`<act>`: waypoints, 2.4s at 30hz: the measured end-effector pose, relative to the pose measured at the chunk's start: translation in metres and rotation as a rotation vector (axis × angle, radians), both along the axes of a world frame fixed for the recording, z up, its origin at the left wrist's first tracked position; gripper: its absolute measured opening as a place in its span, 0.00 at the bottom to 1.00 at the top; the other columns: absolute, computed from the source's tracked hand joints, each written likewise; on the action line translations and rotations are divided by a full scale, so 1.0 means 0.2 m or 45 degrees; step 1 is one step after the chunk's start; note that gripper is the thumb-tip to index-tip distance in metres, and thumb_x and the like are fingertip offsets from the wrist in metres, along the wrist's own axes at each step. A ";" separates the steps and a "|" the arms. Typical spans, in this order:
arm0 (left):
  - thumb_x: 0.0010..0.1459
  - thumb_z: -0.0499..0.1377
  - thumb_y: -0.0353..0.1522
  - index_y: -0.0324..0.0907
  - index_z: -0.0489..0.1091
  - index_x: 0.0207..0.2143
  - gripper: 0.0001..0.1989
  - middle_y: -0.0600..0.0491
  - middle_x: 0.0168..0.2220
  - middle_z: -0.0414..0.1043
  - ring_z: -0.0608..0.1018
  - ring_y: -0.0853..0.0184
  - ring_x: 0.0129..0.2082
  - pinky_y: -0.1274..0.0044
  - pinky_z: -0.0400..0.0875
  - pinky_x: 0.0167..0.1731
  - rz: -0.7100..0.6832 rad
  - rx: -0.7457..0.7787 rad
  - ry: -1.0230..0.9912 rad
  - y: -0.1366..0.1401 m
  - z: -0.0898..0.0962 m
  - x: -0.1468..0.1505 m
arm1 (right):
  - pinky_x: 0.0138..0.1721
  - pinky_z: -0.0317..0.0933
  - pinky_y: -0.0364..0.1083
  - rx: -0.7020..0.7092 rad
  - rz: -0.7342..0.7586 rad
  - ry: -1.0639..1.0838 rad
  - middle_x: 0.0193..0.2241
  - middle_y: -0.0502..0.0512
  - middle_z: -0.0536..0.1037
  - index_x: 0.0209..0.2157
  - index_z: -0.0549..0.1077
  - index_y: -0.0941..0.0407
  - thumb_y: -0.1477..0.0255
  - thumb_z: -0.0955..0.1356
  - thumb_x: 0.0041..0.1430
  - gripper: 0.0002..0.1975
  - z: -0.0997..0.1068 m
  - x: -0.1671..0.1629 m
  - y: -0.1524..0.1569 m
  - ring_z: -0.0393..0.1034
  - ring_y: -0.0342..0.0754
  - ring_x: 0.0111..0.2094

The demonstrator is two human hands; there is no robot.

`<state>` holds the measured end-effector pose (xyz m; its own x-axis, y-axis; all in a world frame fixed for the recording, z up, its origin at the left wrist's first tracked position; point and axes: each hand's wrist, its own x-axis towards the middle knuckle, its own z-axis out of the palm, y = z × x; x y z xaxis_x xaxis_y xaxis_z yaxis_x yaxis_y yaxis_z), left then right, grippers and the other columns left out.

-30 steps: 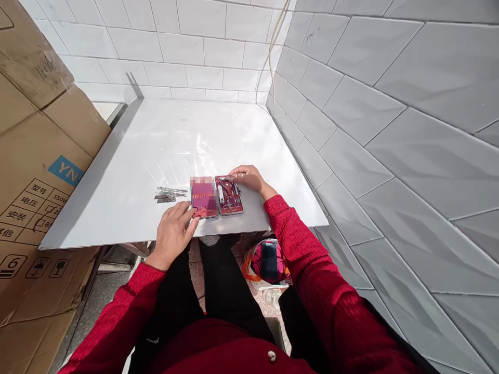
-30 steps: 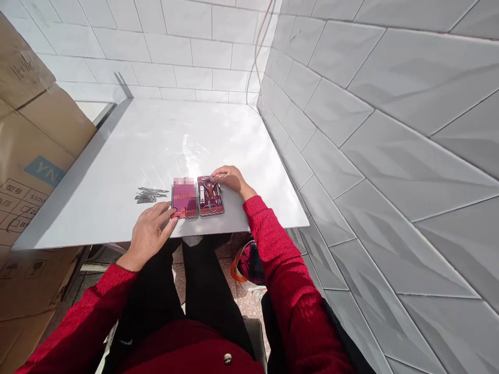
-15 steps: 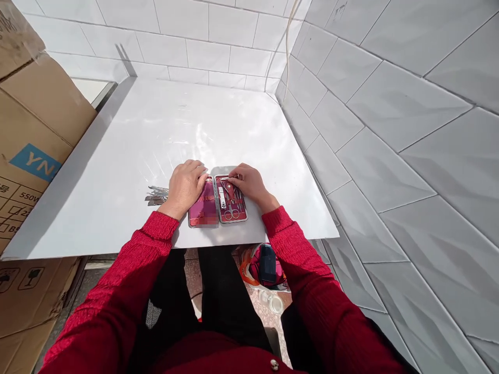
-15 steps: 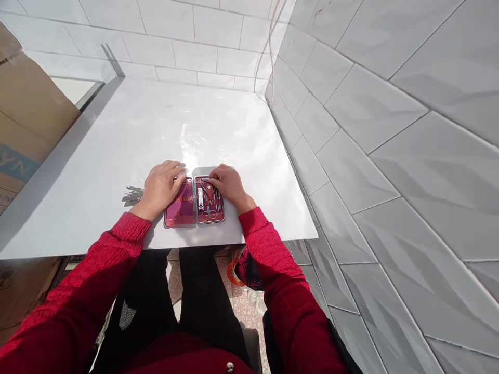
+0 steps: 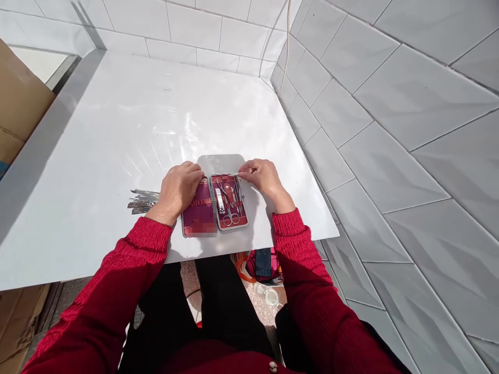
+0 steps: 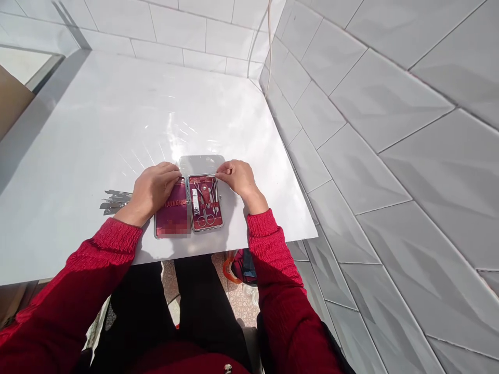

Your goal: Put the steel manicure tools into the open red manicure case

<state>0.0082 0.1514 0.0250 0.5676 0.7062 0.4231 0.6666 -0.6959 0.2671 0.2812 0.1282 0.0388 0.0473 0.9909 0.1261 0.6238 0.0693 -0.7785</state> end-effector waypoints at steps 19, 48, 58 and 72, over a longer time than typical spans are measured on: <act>0.72 0.48 0.31 0.43 0.75 0.33 0.18 0.46 0.40 0.78 0.75 0.57 0.39 0.63 0.69 0.43 0.061 0.082 0.050 -0.01 -0.01 0.03 | 0.27 0.50 0.47 -0.110 0.000 -0.217 0.17 0.48 0.68 0.19 0.72 0.54 0.53 0.76 0.55 0.23 -0.02 -0.04 0.05 0.60 0.44 0.23; 0.74 0.47 0.33 0.42 0.76 0.41 0.17 0.46 0.42 0.79 0.78 0.58 0.43 0.67 0.70 0.38 -0.057 0.079 0.002 -0.05 0.03 0.04 | 0.33 0.50 0.47 0.024 -0.554 -0.588 0.25 0.55 0.75 0.26 0.72 0.56 0.75 0.64 0.64 0.12 0.00 0.12 0.04 0.64 0.49 0.28; 0.75 0.47 0.33 0.42 0.76 0.39 0.18 0.47 0.41 0.78 0.77 0.60 0.39 0.68 0.69 0.36 0.030 0.117 0.059 -0.08 0.03 0.04 | 0.31 0.52 0.45 0.103 0.021 -0.199 0.22 0.47 0.71 0.28 0.73 0.55 0.60 0.67 0.71 0.18 0.05 -0.16 -0.24 0.61 0.43 0.26; 0.73 0.48 0.31 0.41 0.77 0.45 0.17 0.46 0.43 0.80 0.80 0.56 0.46 0.65 0.75 0.44 -0.018 0.081 0.056 -0.06 -0.02 0.03 | 0.28 0.42 0.47 -0.291 0.288 -0.317 0.17 0.44 0.56 0.17 0.58 0.53 0.71 0.70 0.55 0.18 0.11 -0.29 -0.52 0.50 0.41 0.23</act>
